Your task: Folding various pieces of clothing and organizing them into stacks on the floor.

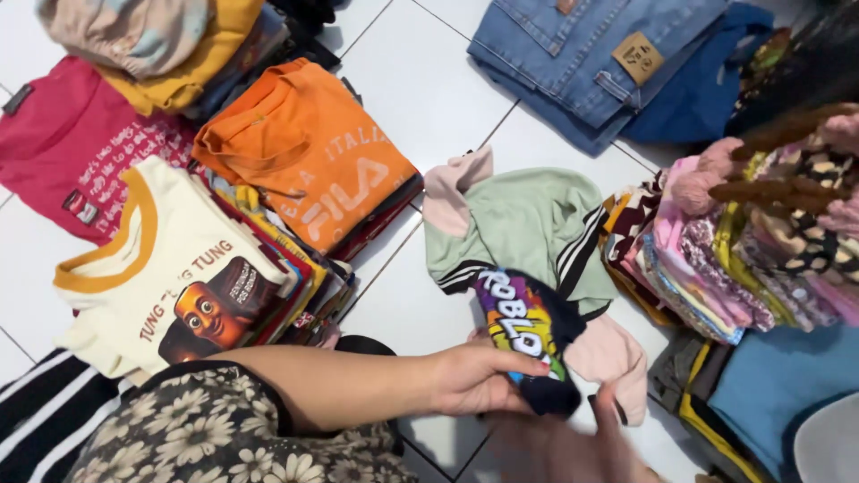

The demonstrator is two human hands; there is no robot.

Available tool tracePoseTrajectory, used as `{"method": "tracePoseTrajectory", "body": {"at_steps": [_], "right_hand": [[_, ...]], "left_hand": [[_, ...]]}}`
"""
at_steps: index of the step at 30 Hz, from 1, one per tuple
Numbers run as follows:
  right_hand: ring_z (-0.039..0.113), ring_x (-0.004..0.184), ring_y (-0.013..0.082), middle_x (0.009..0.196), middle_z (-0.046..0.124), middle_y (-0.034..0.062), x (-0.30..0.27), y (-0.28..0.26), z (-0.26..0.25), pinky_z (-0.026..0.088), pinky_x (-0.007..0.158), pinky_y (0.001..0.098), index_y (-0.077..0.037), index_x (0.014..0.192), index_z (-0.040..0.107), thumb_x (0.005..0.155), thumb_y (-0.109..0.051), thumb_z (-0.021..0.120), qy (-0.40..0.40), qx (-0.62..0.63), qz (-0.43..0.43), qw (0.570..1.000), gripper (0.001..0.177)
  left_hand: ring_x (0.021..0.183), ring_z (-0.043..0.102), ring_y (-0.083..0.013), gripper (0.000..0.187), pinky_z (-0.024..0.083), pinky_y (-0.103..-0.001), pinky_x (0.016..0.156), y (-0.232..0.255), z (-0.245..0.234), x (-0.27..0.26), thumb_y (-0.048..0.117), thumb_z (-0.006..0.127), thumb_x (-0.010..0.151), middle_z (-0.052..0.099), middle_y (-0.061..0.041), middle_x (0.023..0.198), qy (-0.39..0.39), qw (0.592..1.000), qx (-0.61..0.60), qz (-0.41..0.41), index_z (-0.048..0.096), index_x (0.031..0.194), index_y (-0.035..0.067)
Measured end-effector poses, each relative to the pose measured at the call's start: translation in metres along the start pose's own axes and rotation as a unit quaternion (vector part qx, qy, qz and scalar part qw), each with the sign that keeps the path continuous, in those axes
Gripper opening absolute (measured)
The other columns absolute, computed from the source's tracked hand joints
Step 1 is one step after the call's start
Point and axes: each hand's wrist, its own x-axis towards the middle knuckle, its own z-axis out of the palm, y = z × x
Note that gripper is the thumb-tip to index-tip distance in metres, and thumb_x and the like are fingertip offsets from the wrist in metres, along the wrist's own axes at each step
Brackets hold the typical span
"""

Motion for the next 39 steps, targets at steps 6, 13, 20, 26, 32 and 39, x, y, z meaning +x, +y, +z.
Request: {"method": "tracePoseTrajectory", "body": {"at_steps": [6,13,20,26,32,39], "right_hand": [[0.071,0.099,0.0308,0.114,0.073,0.0138,0.033,-0.088,0.131,0.057,0.086,0.0501,-0.003,0.129,0.061,0.089,-0.016,0.061,0.251,-0.169,-0.210,0.930,0.042],[0.073,0.098,0.0303,0.115,0.073,0.0151,0.034,-0.153,0.243,0.060,0.088,0.0461,-0.001,0.138,0.061,0.084,0.005,0.058,0.135,-0.342,-0.327,0.870,0.055],[0.073,0.100,0.0362,0.115,0.072,0.0248,0.098,-0.196,0.284,0.059,0.089,0.0472,0.007,0.135,0.058,0.077,0.007,0.059,-0.029,-0.380,-0.194,0.904,0.058],[0.071,0.100,0.0256,0.117,0.070,0.0138,0.200,-0.216,0.324,0.059,0.088,0.0363,0.003,0.140,0.056,0.067,0.007,0.058,-0.102,-0.505,-0.230,0.826,0.073],[0.071,0.091,0.0194,0.106,0.074,0.0105,0.351,-0.183,0.247,0.060,0.082,0.0311,-0.004,0.136,0.064,0.078,-0.001,0.071,-0.069,-0.533,-0.198,0.820,0.058],[0.069,0.102,0.0154,0.116,0.074,0.0093,0.405,-0.152,0.145,0.055,0.090,0.0263,-0.001,0.134,0.064,0.085,0.009,0.066,0.029,-0.487,-0.294,0.822,0.050]], "left_hand": [[0.114,0.067,-0.0161,0.055,0.057,-0.033,0.095,0.025,0.026,-0.027,-0.003,0.070,0.090,0.067,-0.004,0.127,-0.053,0.968,0.206,0.135,0.051,0.141,0.010],[0.127,0.059,-0.0271,0.050,0.049,-0.044,0.111,0.119,-0.004,-0.047,0.034,0.059,0.104,0.063,-0.010,0.139,-0.065,0.965,0.076,0.242,0.053,0.145,0.006],[0.110,0.068,-0.0254,0.071,0.053,-0.041,0.097,0.174,0.025,-0.109,0.057,0.060,0.084,0.070,-0.012,0.124,-0.070,0.981,-0.057,0.172,0.059,0.133,0.006],[0.110,0.068,-0.0259,0.049,0.057,-0.044,0.101,0.224,0.054,-0.199,0.021,0.067,0.090,0.066,-0.011,0.122,0.043,0.858,0.090,0.504,0.049,0.132,0.001],[0.140,0.055,-0.0270,0.095,0.046,-0.039,0.116,0.258,-0.082,-0.187,-0.010,0.072,0.070,0.054,-0.015,0.154,0.326,0.696,0.349,0.536,0.035,0.156,0.005],[0.147,0.038,-0.0290,0.137,0.036,-0.032,0.115,0.242,-0.120,-0.175,-0.011,0.081,0.065,0.027,-0.019,0.166,0.465,0.597,0.503,0.417,-0.015,0.160,0.007]]}}
